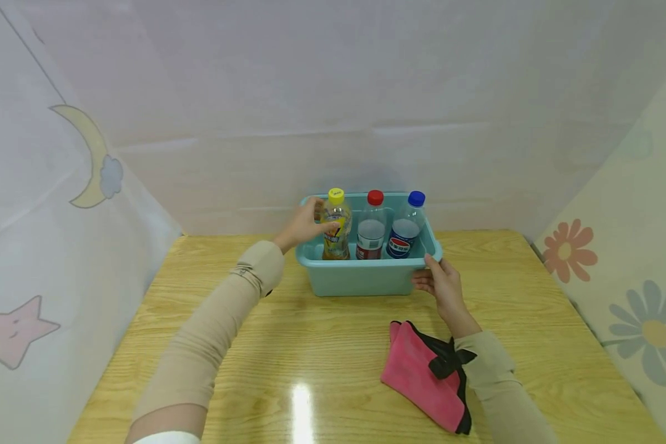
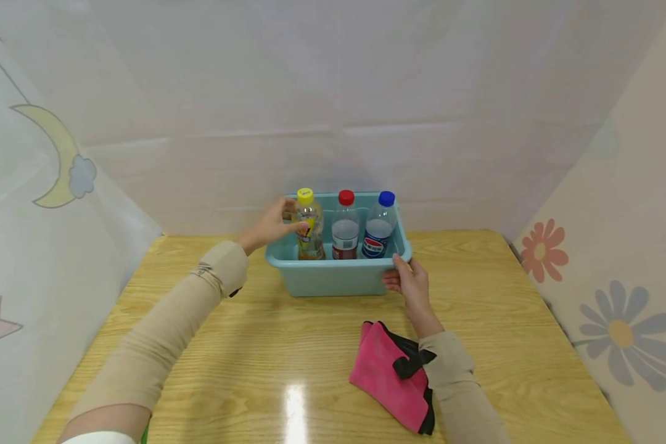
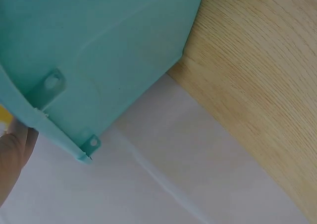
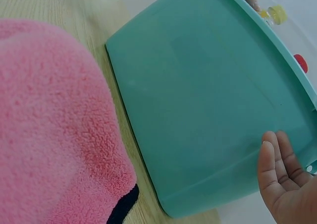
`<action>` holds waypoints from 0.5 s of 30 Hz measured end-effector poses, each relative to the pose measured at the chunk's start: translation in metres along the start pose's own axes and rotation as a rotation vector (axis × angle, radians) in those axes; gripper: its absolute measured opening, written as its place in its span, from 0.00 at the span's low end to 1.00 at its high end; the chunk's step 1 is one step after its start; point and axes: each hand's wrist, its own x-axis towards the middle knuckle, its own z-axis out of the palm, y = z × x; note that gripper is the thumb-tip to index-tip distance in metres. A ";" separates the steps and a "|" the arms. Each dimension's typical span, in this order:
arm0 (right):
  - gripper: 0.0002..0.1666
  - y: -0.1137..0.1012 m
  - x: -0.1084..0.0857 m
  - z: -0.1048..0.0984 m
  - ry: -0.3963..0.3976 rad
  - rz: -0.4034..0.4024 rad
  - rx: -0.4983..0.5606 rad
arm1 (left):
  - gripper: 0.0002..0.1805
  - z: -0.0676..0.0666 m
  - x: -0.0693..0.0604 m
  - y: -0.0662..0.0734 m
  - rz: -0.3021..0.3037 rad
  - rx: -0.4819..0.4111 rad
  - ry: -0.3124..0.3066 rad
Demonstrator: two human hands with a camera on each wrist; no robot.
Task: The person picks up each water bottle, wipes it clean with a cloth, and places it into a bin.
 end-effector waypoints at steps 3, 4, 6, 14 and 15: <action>0.31 0.000 0.000 0.000 0.002 0.000 0.006 | 0.39 0.004 0.002 -0.003 -0.020 0.023 0.002; 0.30 0.000 0.000 0.000 0.005 0.001 0.008 | 0.39 0.005 0.002 -0.004 -0.024 0.034 0.001; 0.28 0.001 0.001 0.000 0.009 0.002 0.011 | 0.39 0.007 0.003 -0.006 -0.027 0.052 -0.006; 0.25 0.001 -0.001 -0.001 0.018 0.011 0.010 | 0.43 0.014 0.003 -0.010 -0.023 0.108 -0.018; 0.26 0.001 -0.001 -0.001 0.018 0.011 0.012 | 0.44 0.014 0.003 -0.009 -0.022 0.122 -0.021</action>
